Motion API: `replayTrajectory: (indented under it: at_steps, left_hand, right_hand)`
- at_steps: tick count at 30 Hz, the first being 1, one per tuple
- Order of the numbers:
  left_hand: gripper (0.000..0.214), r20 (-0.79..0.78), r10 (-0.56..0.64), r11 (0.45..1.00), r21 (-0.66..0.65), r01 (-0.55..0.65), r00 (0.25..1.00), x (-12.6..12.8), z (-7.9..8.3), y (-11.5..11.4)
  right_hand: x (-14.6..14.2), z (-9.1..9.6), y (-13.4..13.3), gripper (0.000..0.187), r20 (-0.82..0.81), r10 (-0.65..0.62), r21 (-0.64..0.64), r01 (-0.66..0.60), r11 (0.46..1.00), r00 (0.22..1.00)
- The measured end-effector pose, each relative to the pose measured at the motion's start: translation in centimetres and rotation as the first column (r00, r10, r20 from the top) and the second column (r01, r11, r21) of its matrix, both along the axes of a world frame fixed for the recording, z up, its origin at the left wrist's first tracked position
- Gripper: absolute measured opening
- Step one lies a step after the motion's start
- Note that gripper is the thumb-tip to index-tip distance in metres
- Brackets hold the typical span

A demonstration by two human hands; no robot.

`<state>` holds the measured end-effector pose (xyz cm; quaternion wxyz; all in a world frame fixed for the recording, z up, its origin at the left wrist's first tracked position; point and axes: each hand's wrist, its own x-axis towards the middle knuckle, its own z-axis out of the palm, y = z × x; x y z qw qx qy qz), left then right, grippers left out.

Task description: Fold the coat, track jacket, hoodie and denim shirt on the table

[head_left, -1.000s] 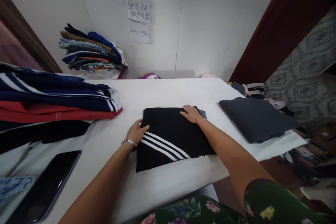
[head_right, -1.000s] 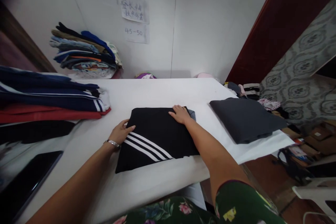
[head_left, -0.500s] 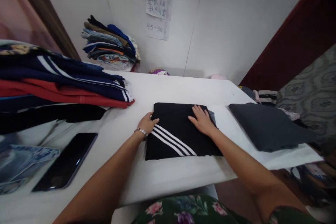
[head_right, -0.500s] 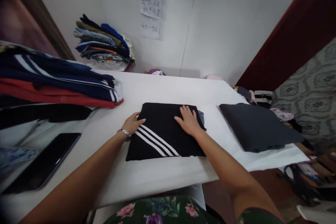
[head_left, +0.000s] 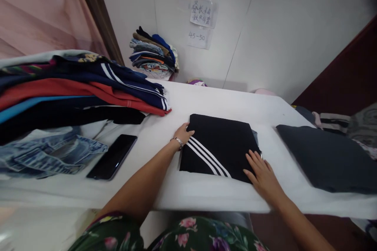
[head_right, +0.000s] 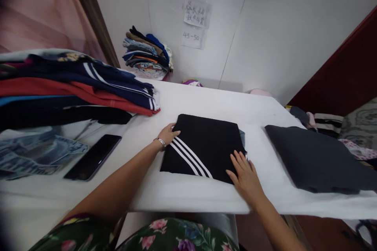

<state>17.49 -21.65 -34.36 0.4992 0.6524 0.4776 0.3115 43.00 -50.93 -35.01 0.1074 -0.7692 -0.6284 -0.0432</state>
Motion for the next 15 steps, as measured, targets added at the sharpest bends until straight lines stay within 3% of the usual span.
replayTrajectory:
  at_steps: [4, 7, 11, 15]
  left_hand:
    - [0.055, -0.008, 0.016, 1.0, 0.007, -0.016, 1.0, 0.1, 0.1, -0.1]
    - [0.055, -0.008, 0.028, 0.999, 0.024, -0.028, 1.0, 0.2, 0.3, -0.2]
    - [0.053, -0.016, 0.036, 0.998, 0.045, -0.035, 0.999, 0.1, 0.7, -0.3]
    - [0.049, -0.051, 0.039, 0.998, 0.058, -0.036, 0.998, -0.1, 1.2, -0.5]
  right_hand:
    - [0.9, -1.5, -2.1, 0.069, -0.023, -0.047, 0.084, 0.048, 0.995, 0.999]
    - [0.2, -0.8, -1.3, 0.067, -0.036, -0.051, 0.132, 0.056, 0.99, 0.998]
    - [-2.7, 2.8, 3.2, 0.063, -0.06, 0.063, 0.105, -0.057, 0.993, 0.996]
    - [-6.7, 6.6, 10.8, 0.062, -0.15, 0.224, 0.035, -0.221, 0.975, 0.963]
